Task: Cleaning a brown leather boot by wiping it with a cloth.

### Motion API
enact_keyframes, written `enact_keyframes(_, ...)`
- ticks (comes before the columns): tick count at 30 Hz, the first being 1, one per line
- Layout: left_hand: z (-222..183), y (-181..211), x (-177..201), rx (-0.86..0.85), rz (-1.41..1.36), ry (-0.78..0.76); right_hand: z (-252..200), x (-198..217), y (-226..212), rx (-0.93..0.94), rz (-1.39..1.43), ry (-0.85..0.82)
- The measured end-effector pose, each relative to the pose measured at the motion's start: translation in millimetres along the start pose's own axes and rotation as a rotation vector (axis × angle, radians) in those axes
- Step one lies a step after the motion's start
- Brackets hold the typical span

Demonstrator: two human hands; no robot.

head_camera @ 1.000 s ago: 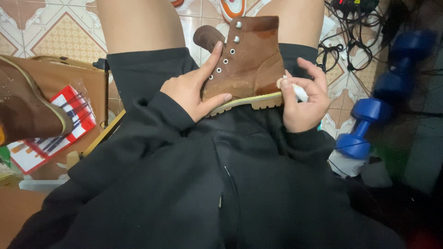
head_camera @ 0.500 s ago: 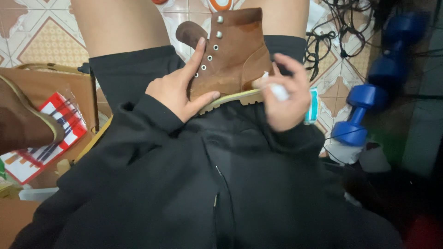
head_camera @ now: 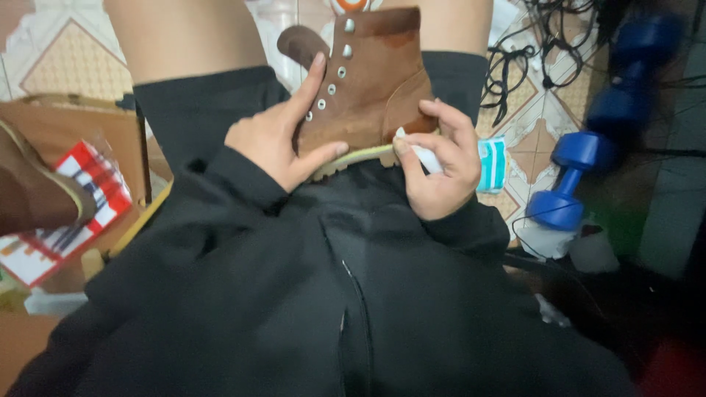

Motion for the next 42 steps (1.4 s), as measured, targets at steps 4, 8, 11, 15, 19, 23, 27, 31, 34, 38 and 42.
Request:
enact_keyframes(4, -4, -12, 12, 0.138, -0.066, -0.123, -1, 7, 13, 0.098, 0.156, 0.024)
enact_keyframes(8, -42, -33, 32, -0.468, -0.301, 0.2, -13, 23, 52, -0.042, 0.146, 0.085)
enact_keyframes(11, -53, -49, 19, -0.465, -0.318, 0.126, -15, 20, 51, -0.025, 0.055, 0.024)
enact_keyframes(15, -55, -56, 12, -0.261, -0.398, 0.207, -10, 13, 35, -0.056, 0.027, 0.061)
enact_keyframes(19, -57, -51, 20, -0.155, -0.504, 0.286, -4, -1, -8, 0.092, -0.14, 0.063)
enact_keyframes(23, -62, -36, 35, -0.199, -0.525, 0.338, 0, -8, -16, 0.193, -0.24, 0.075)
enact_keyframes(27, -70, -22, 46, -0.224, -0.492, 0.372, 6, -20, -24, 0.21, -0.083, 0.011)
enact_keyframes(31, -82, -10, 57, -0.268, -0.48, 0.45, 16, -35, -50, 0.198, -0.155, -0.096)
enact_keyframes(34, -93, 1, 70, -0.269, -0.402, 0.516, 22, -52, -67, 0.171, -0.099, -0.184)
enact_keyframes(38, -102, 9, 64, -0.344, -0.312, 0.591, 29, -70, -79, 0.146, 0.15, -0.192)
enact_keyframes(42, -104, 19, 50, -0.251, -0.328, 0.904, 31, -82, -75, 0.077, 0.375, -0.218)
Point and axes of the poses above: each hand's wrist, its own z-axis towards the middle knuckle, its own x-axis out of the back of the hand, y = z × x, the point moved 6 cm from there along z, towards the middle knuckle, and after that the axes turned 8 degrees about x, right-handed, at the moved point
